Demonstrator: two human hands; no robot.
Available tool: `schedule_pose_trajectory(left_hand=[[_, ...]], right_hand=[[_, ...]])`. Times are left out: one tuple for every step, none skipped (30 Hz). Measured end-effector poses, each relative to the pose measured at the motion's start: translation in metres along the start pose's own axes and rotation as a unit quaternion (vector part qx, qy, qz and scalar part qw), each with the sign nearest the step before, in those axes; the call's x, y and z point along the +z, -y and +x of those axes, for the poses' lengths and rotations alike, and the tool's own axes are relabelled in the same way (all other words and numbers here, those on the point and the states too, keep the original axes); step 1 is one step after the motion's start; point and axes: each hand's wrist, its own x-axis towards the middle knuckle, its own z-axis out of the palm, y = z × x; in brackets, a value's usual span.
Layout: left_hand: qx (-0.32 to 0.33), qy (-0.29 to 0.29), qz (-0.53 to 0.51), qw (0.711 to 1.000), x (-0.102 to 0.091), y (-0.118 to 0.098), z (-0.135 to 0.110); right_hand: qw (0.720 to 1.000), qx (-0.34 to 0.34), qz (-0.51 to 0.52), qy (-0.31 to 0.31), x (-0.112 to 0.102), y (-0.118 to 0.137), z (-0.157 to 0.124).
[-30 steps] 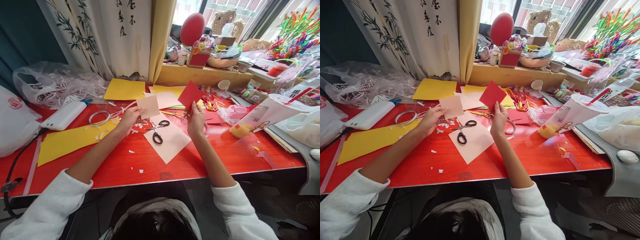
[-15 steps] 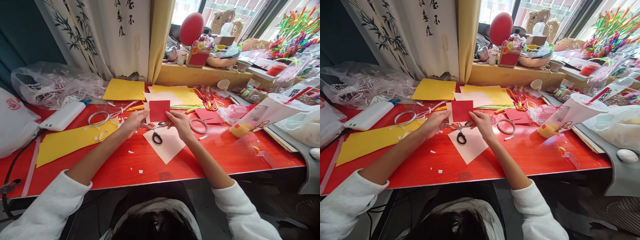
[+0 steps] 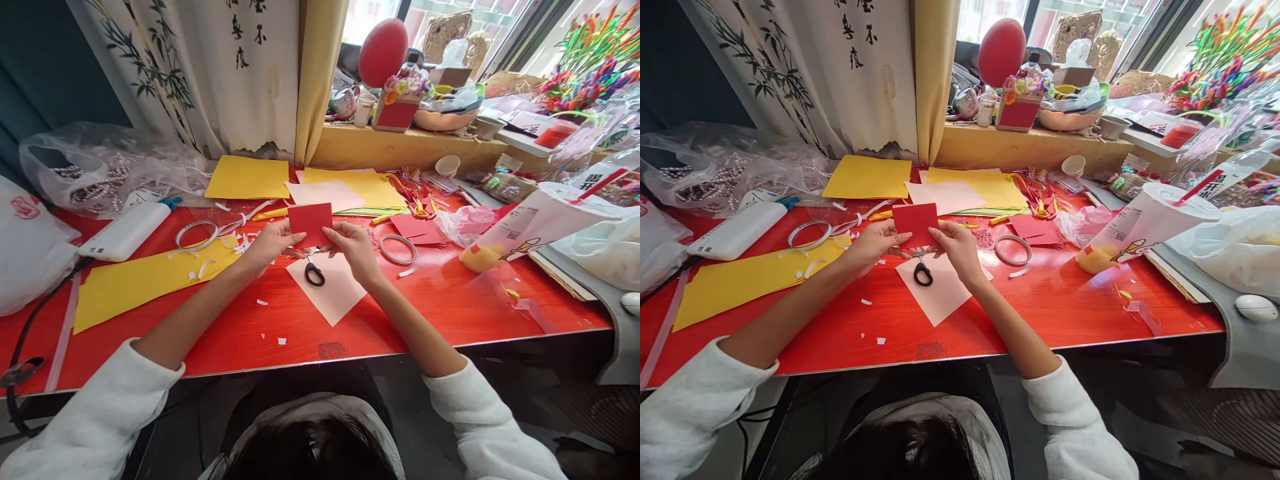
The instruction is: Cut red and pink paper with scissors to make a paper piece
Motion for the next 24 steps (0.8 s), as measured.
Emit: schedule_pose_trajectory(left_hand=[[0.002,-0.003,0.002,1.0,0.0003,0.0001,-0.0001],[0.005,-0.006,0.005,1.0,0.0005,0.0002,-0.0002],[0.01,-0.01,0.009,1.0,0.0006,0.0003,-0.0004],[0.015,-0.015,0.013,1.0,0.0007,0.0003,-0.0005],[0.02,-0.022,0.015,0.999,0.0007,0.0001,-0.0006],[0.024,-0.029,0.017,0.999,0.0008,-0.0002,-0.0008],[0.027,-0.036,0.017,0.999,0.001,-0.0007,-0.0009],[0.028,-0.042,0.018,0.999,0.0012,-0.0013,-0.001],[0.028,-0.046,0.018,0.998,0.0014,-0.0019,-0.0011],[0.028,-0.048,0.021,0.998,0.0015,-0.0025,-0.0011],[0.03,-0.049,0.023,0.998,0.0017,-0.0029,-0.0011],[0.032,-0.049,0.027,0.998,0.0018,-0.0032,-0.0011],[0.034,-0.049,0.029,0.998,0.0019,-0.0032,-0.0011],[0.036,-0.05,0.032,0.998,0.0019,-0.0029,-0.0011],[0.038,-0.052,0.033,0.997,0.0019,-0.0026,-0.0011],[0.041,-0.054,0.033,0.997,0.0019,-0.0022,-0.0013],[0.043,-0.055,0.033,0.997,0.0019,-0.0019,-0.0015],[0.046,-0.055,0.033,0.997,0.002,-0.0016,-0.0017],[0.049,-0.055,0.032,0.997,0.0021,-0.0016,-0.002],[0.052,-0.053,0.032,0.997,0.0023,-0.0017,-0.0023],[0.053,-0.051,0.031,0.997,0.0025,-0.002,-0.0026],[0.054,-0.05,0.031,0.997,0.0026,-0.0023,-0.0028],[0.054,-0.049,0.032,0.997,0.0027,-0.0026,-0.0029],[0.054,-0.049,0.032,0.997,0.0028,-0.0029,-0.0029]], right_hand=[[1.0,-0.001,0.0,-0.001,-0.0002,-0.0004,0.0002],[1.0,-0.002,0.001,-0.003,-0.0004,-0.0007,0.0003],[1.0,-0.003,0.001,-0.006,-0.0005,-0.0009,0.0004],[1.0,-0.004,0.001,-0.009,-0.0007,-0.001,0.0004],[1.0,-0.004,0.001,-0.012,-0.0008,-0.0011,0.0004],[1.0,-0.004,0.001,-0.014,-0.0009,-0.0012,0.0003],[1.0,-0.004,-0.001,-0.016,-0.0009,-0.0011,0.0001],[1.0,-0.003,-0.004,-0.017,-0.0009,-0.0011,0.0],[1.0,-0.002,-0.006,-0.018,-0.0008,-0.001,-0.0002],[1.0,-0.001,-0.008,-0.019,-0.0006,-0.0009,-0.0003],[1.0,0.0,-0.011,-0.02,-0.0005,-0.0009,-0.0004],[1.0,0.0,-0.012,-0.021,-0.0004,-0.0008,-0.0005],[1.0,0.0,-0.013,-0.022,-0.0003,-0.0006,-0.0005],[1.0,0.001,-0.014,-0.022,-0.0002,-0.0005,-0.0005],[1.0,0.002,-0.013,-0.022,-0.0002,-0.0003,-0.0005],[1.0,0.004,-0.012,-0.021,-0.0002,0.0,-0.0005],[1.0,0.004,-0.009,-0.02,-0.0003,0.0002,-0.0005],[1.0,0.004,-0.006,-0.017,-0.0004,0.0004,-0.0005],[1.0,0.003,-0.002,-0.015,-0.0005,0.0006,-0.0006],[1.0,0.002,0.001,-0.012,-0.0006,0.0007,-0.0006],[1.0,0.001,0.004,-0.009,-0.0007,0.0008,-0.0007],[1.0,0.0,0.005,-0.008,-0.0008,0.0008,-0.0008],[1.0,0.0,0.007,-0.007,-0.0008,0.0008,-0.0008],[1.0,-0.001,0.007,-0.009,-0.0008,0.0008,-0.0009]])
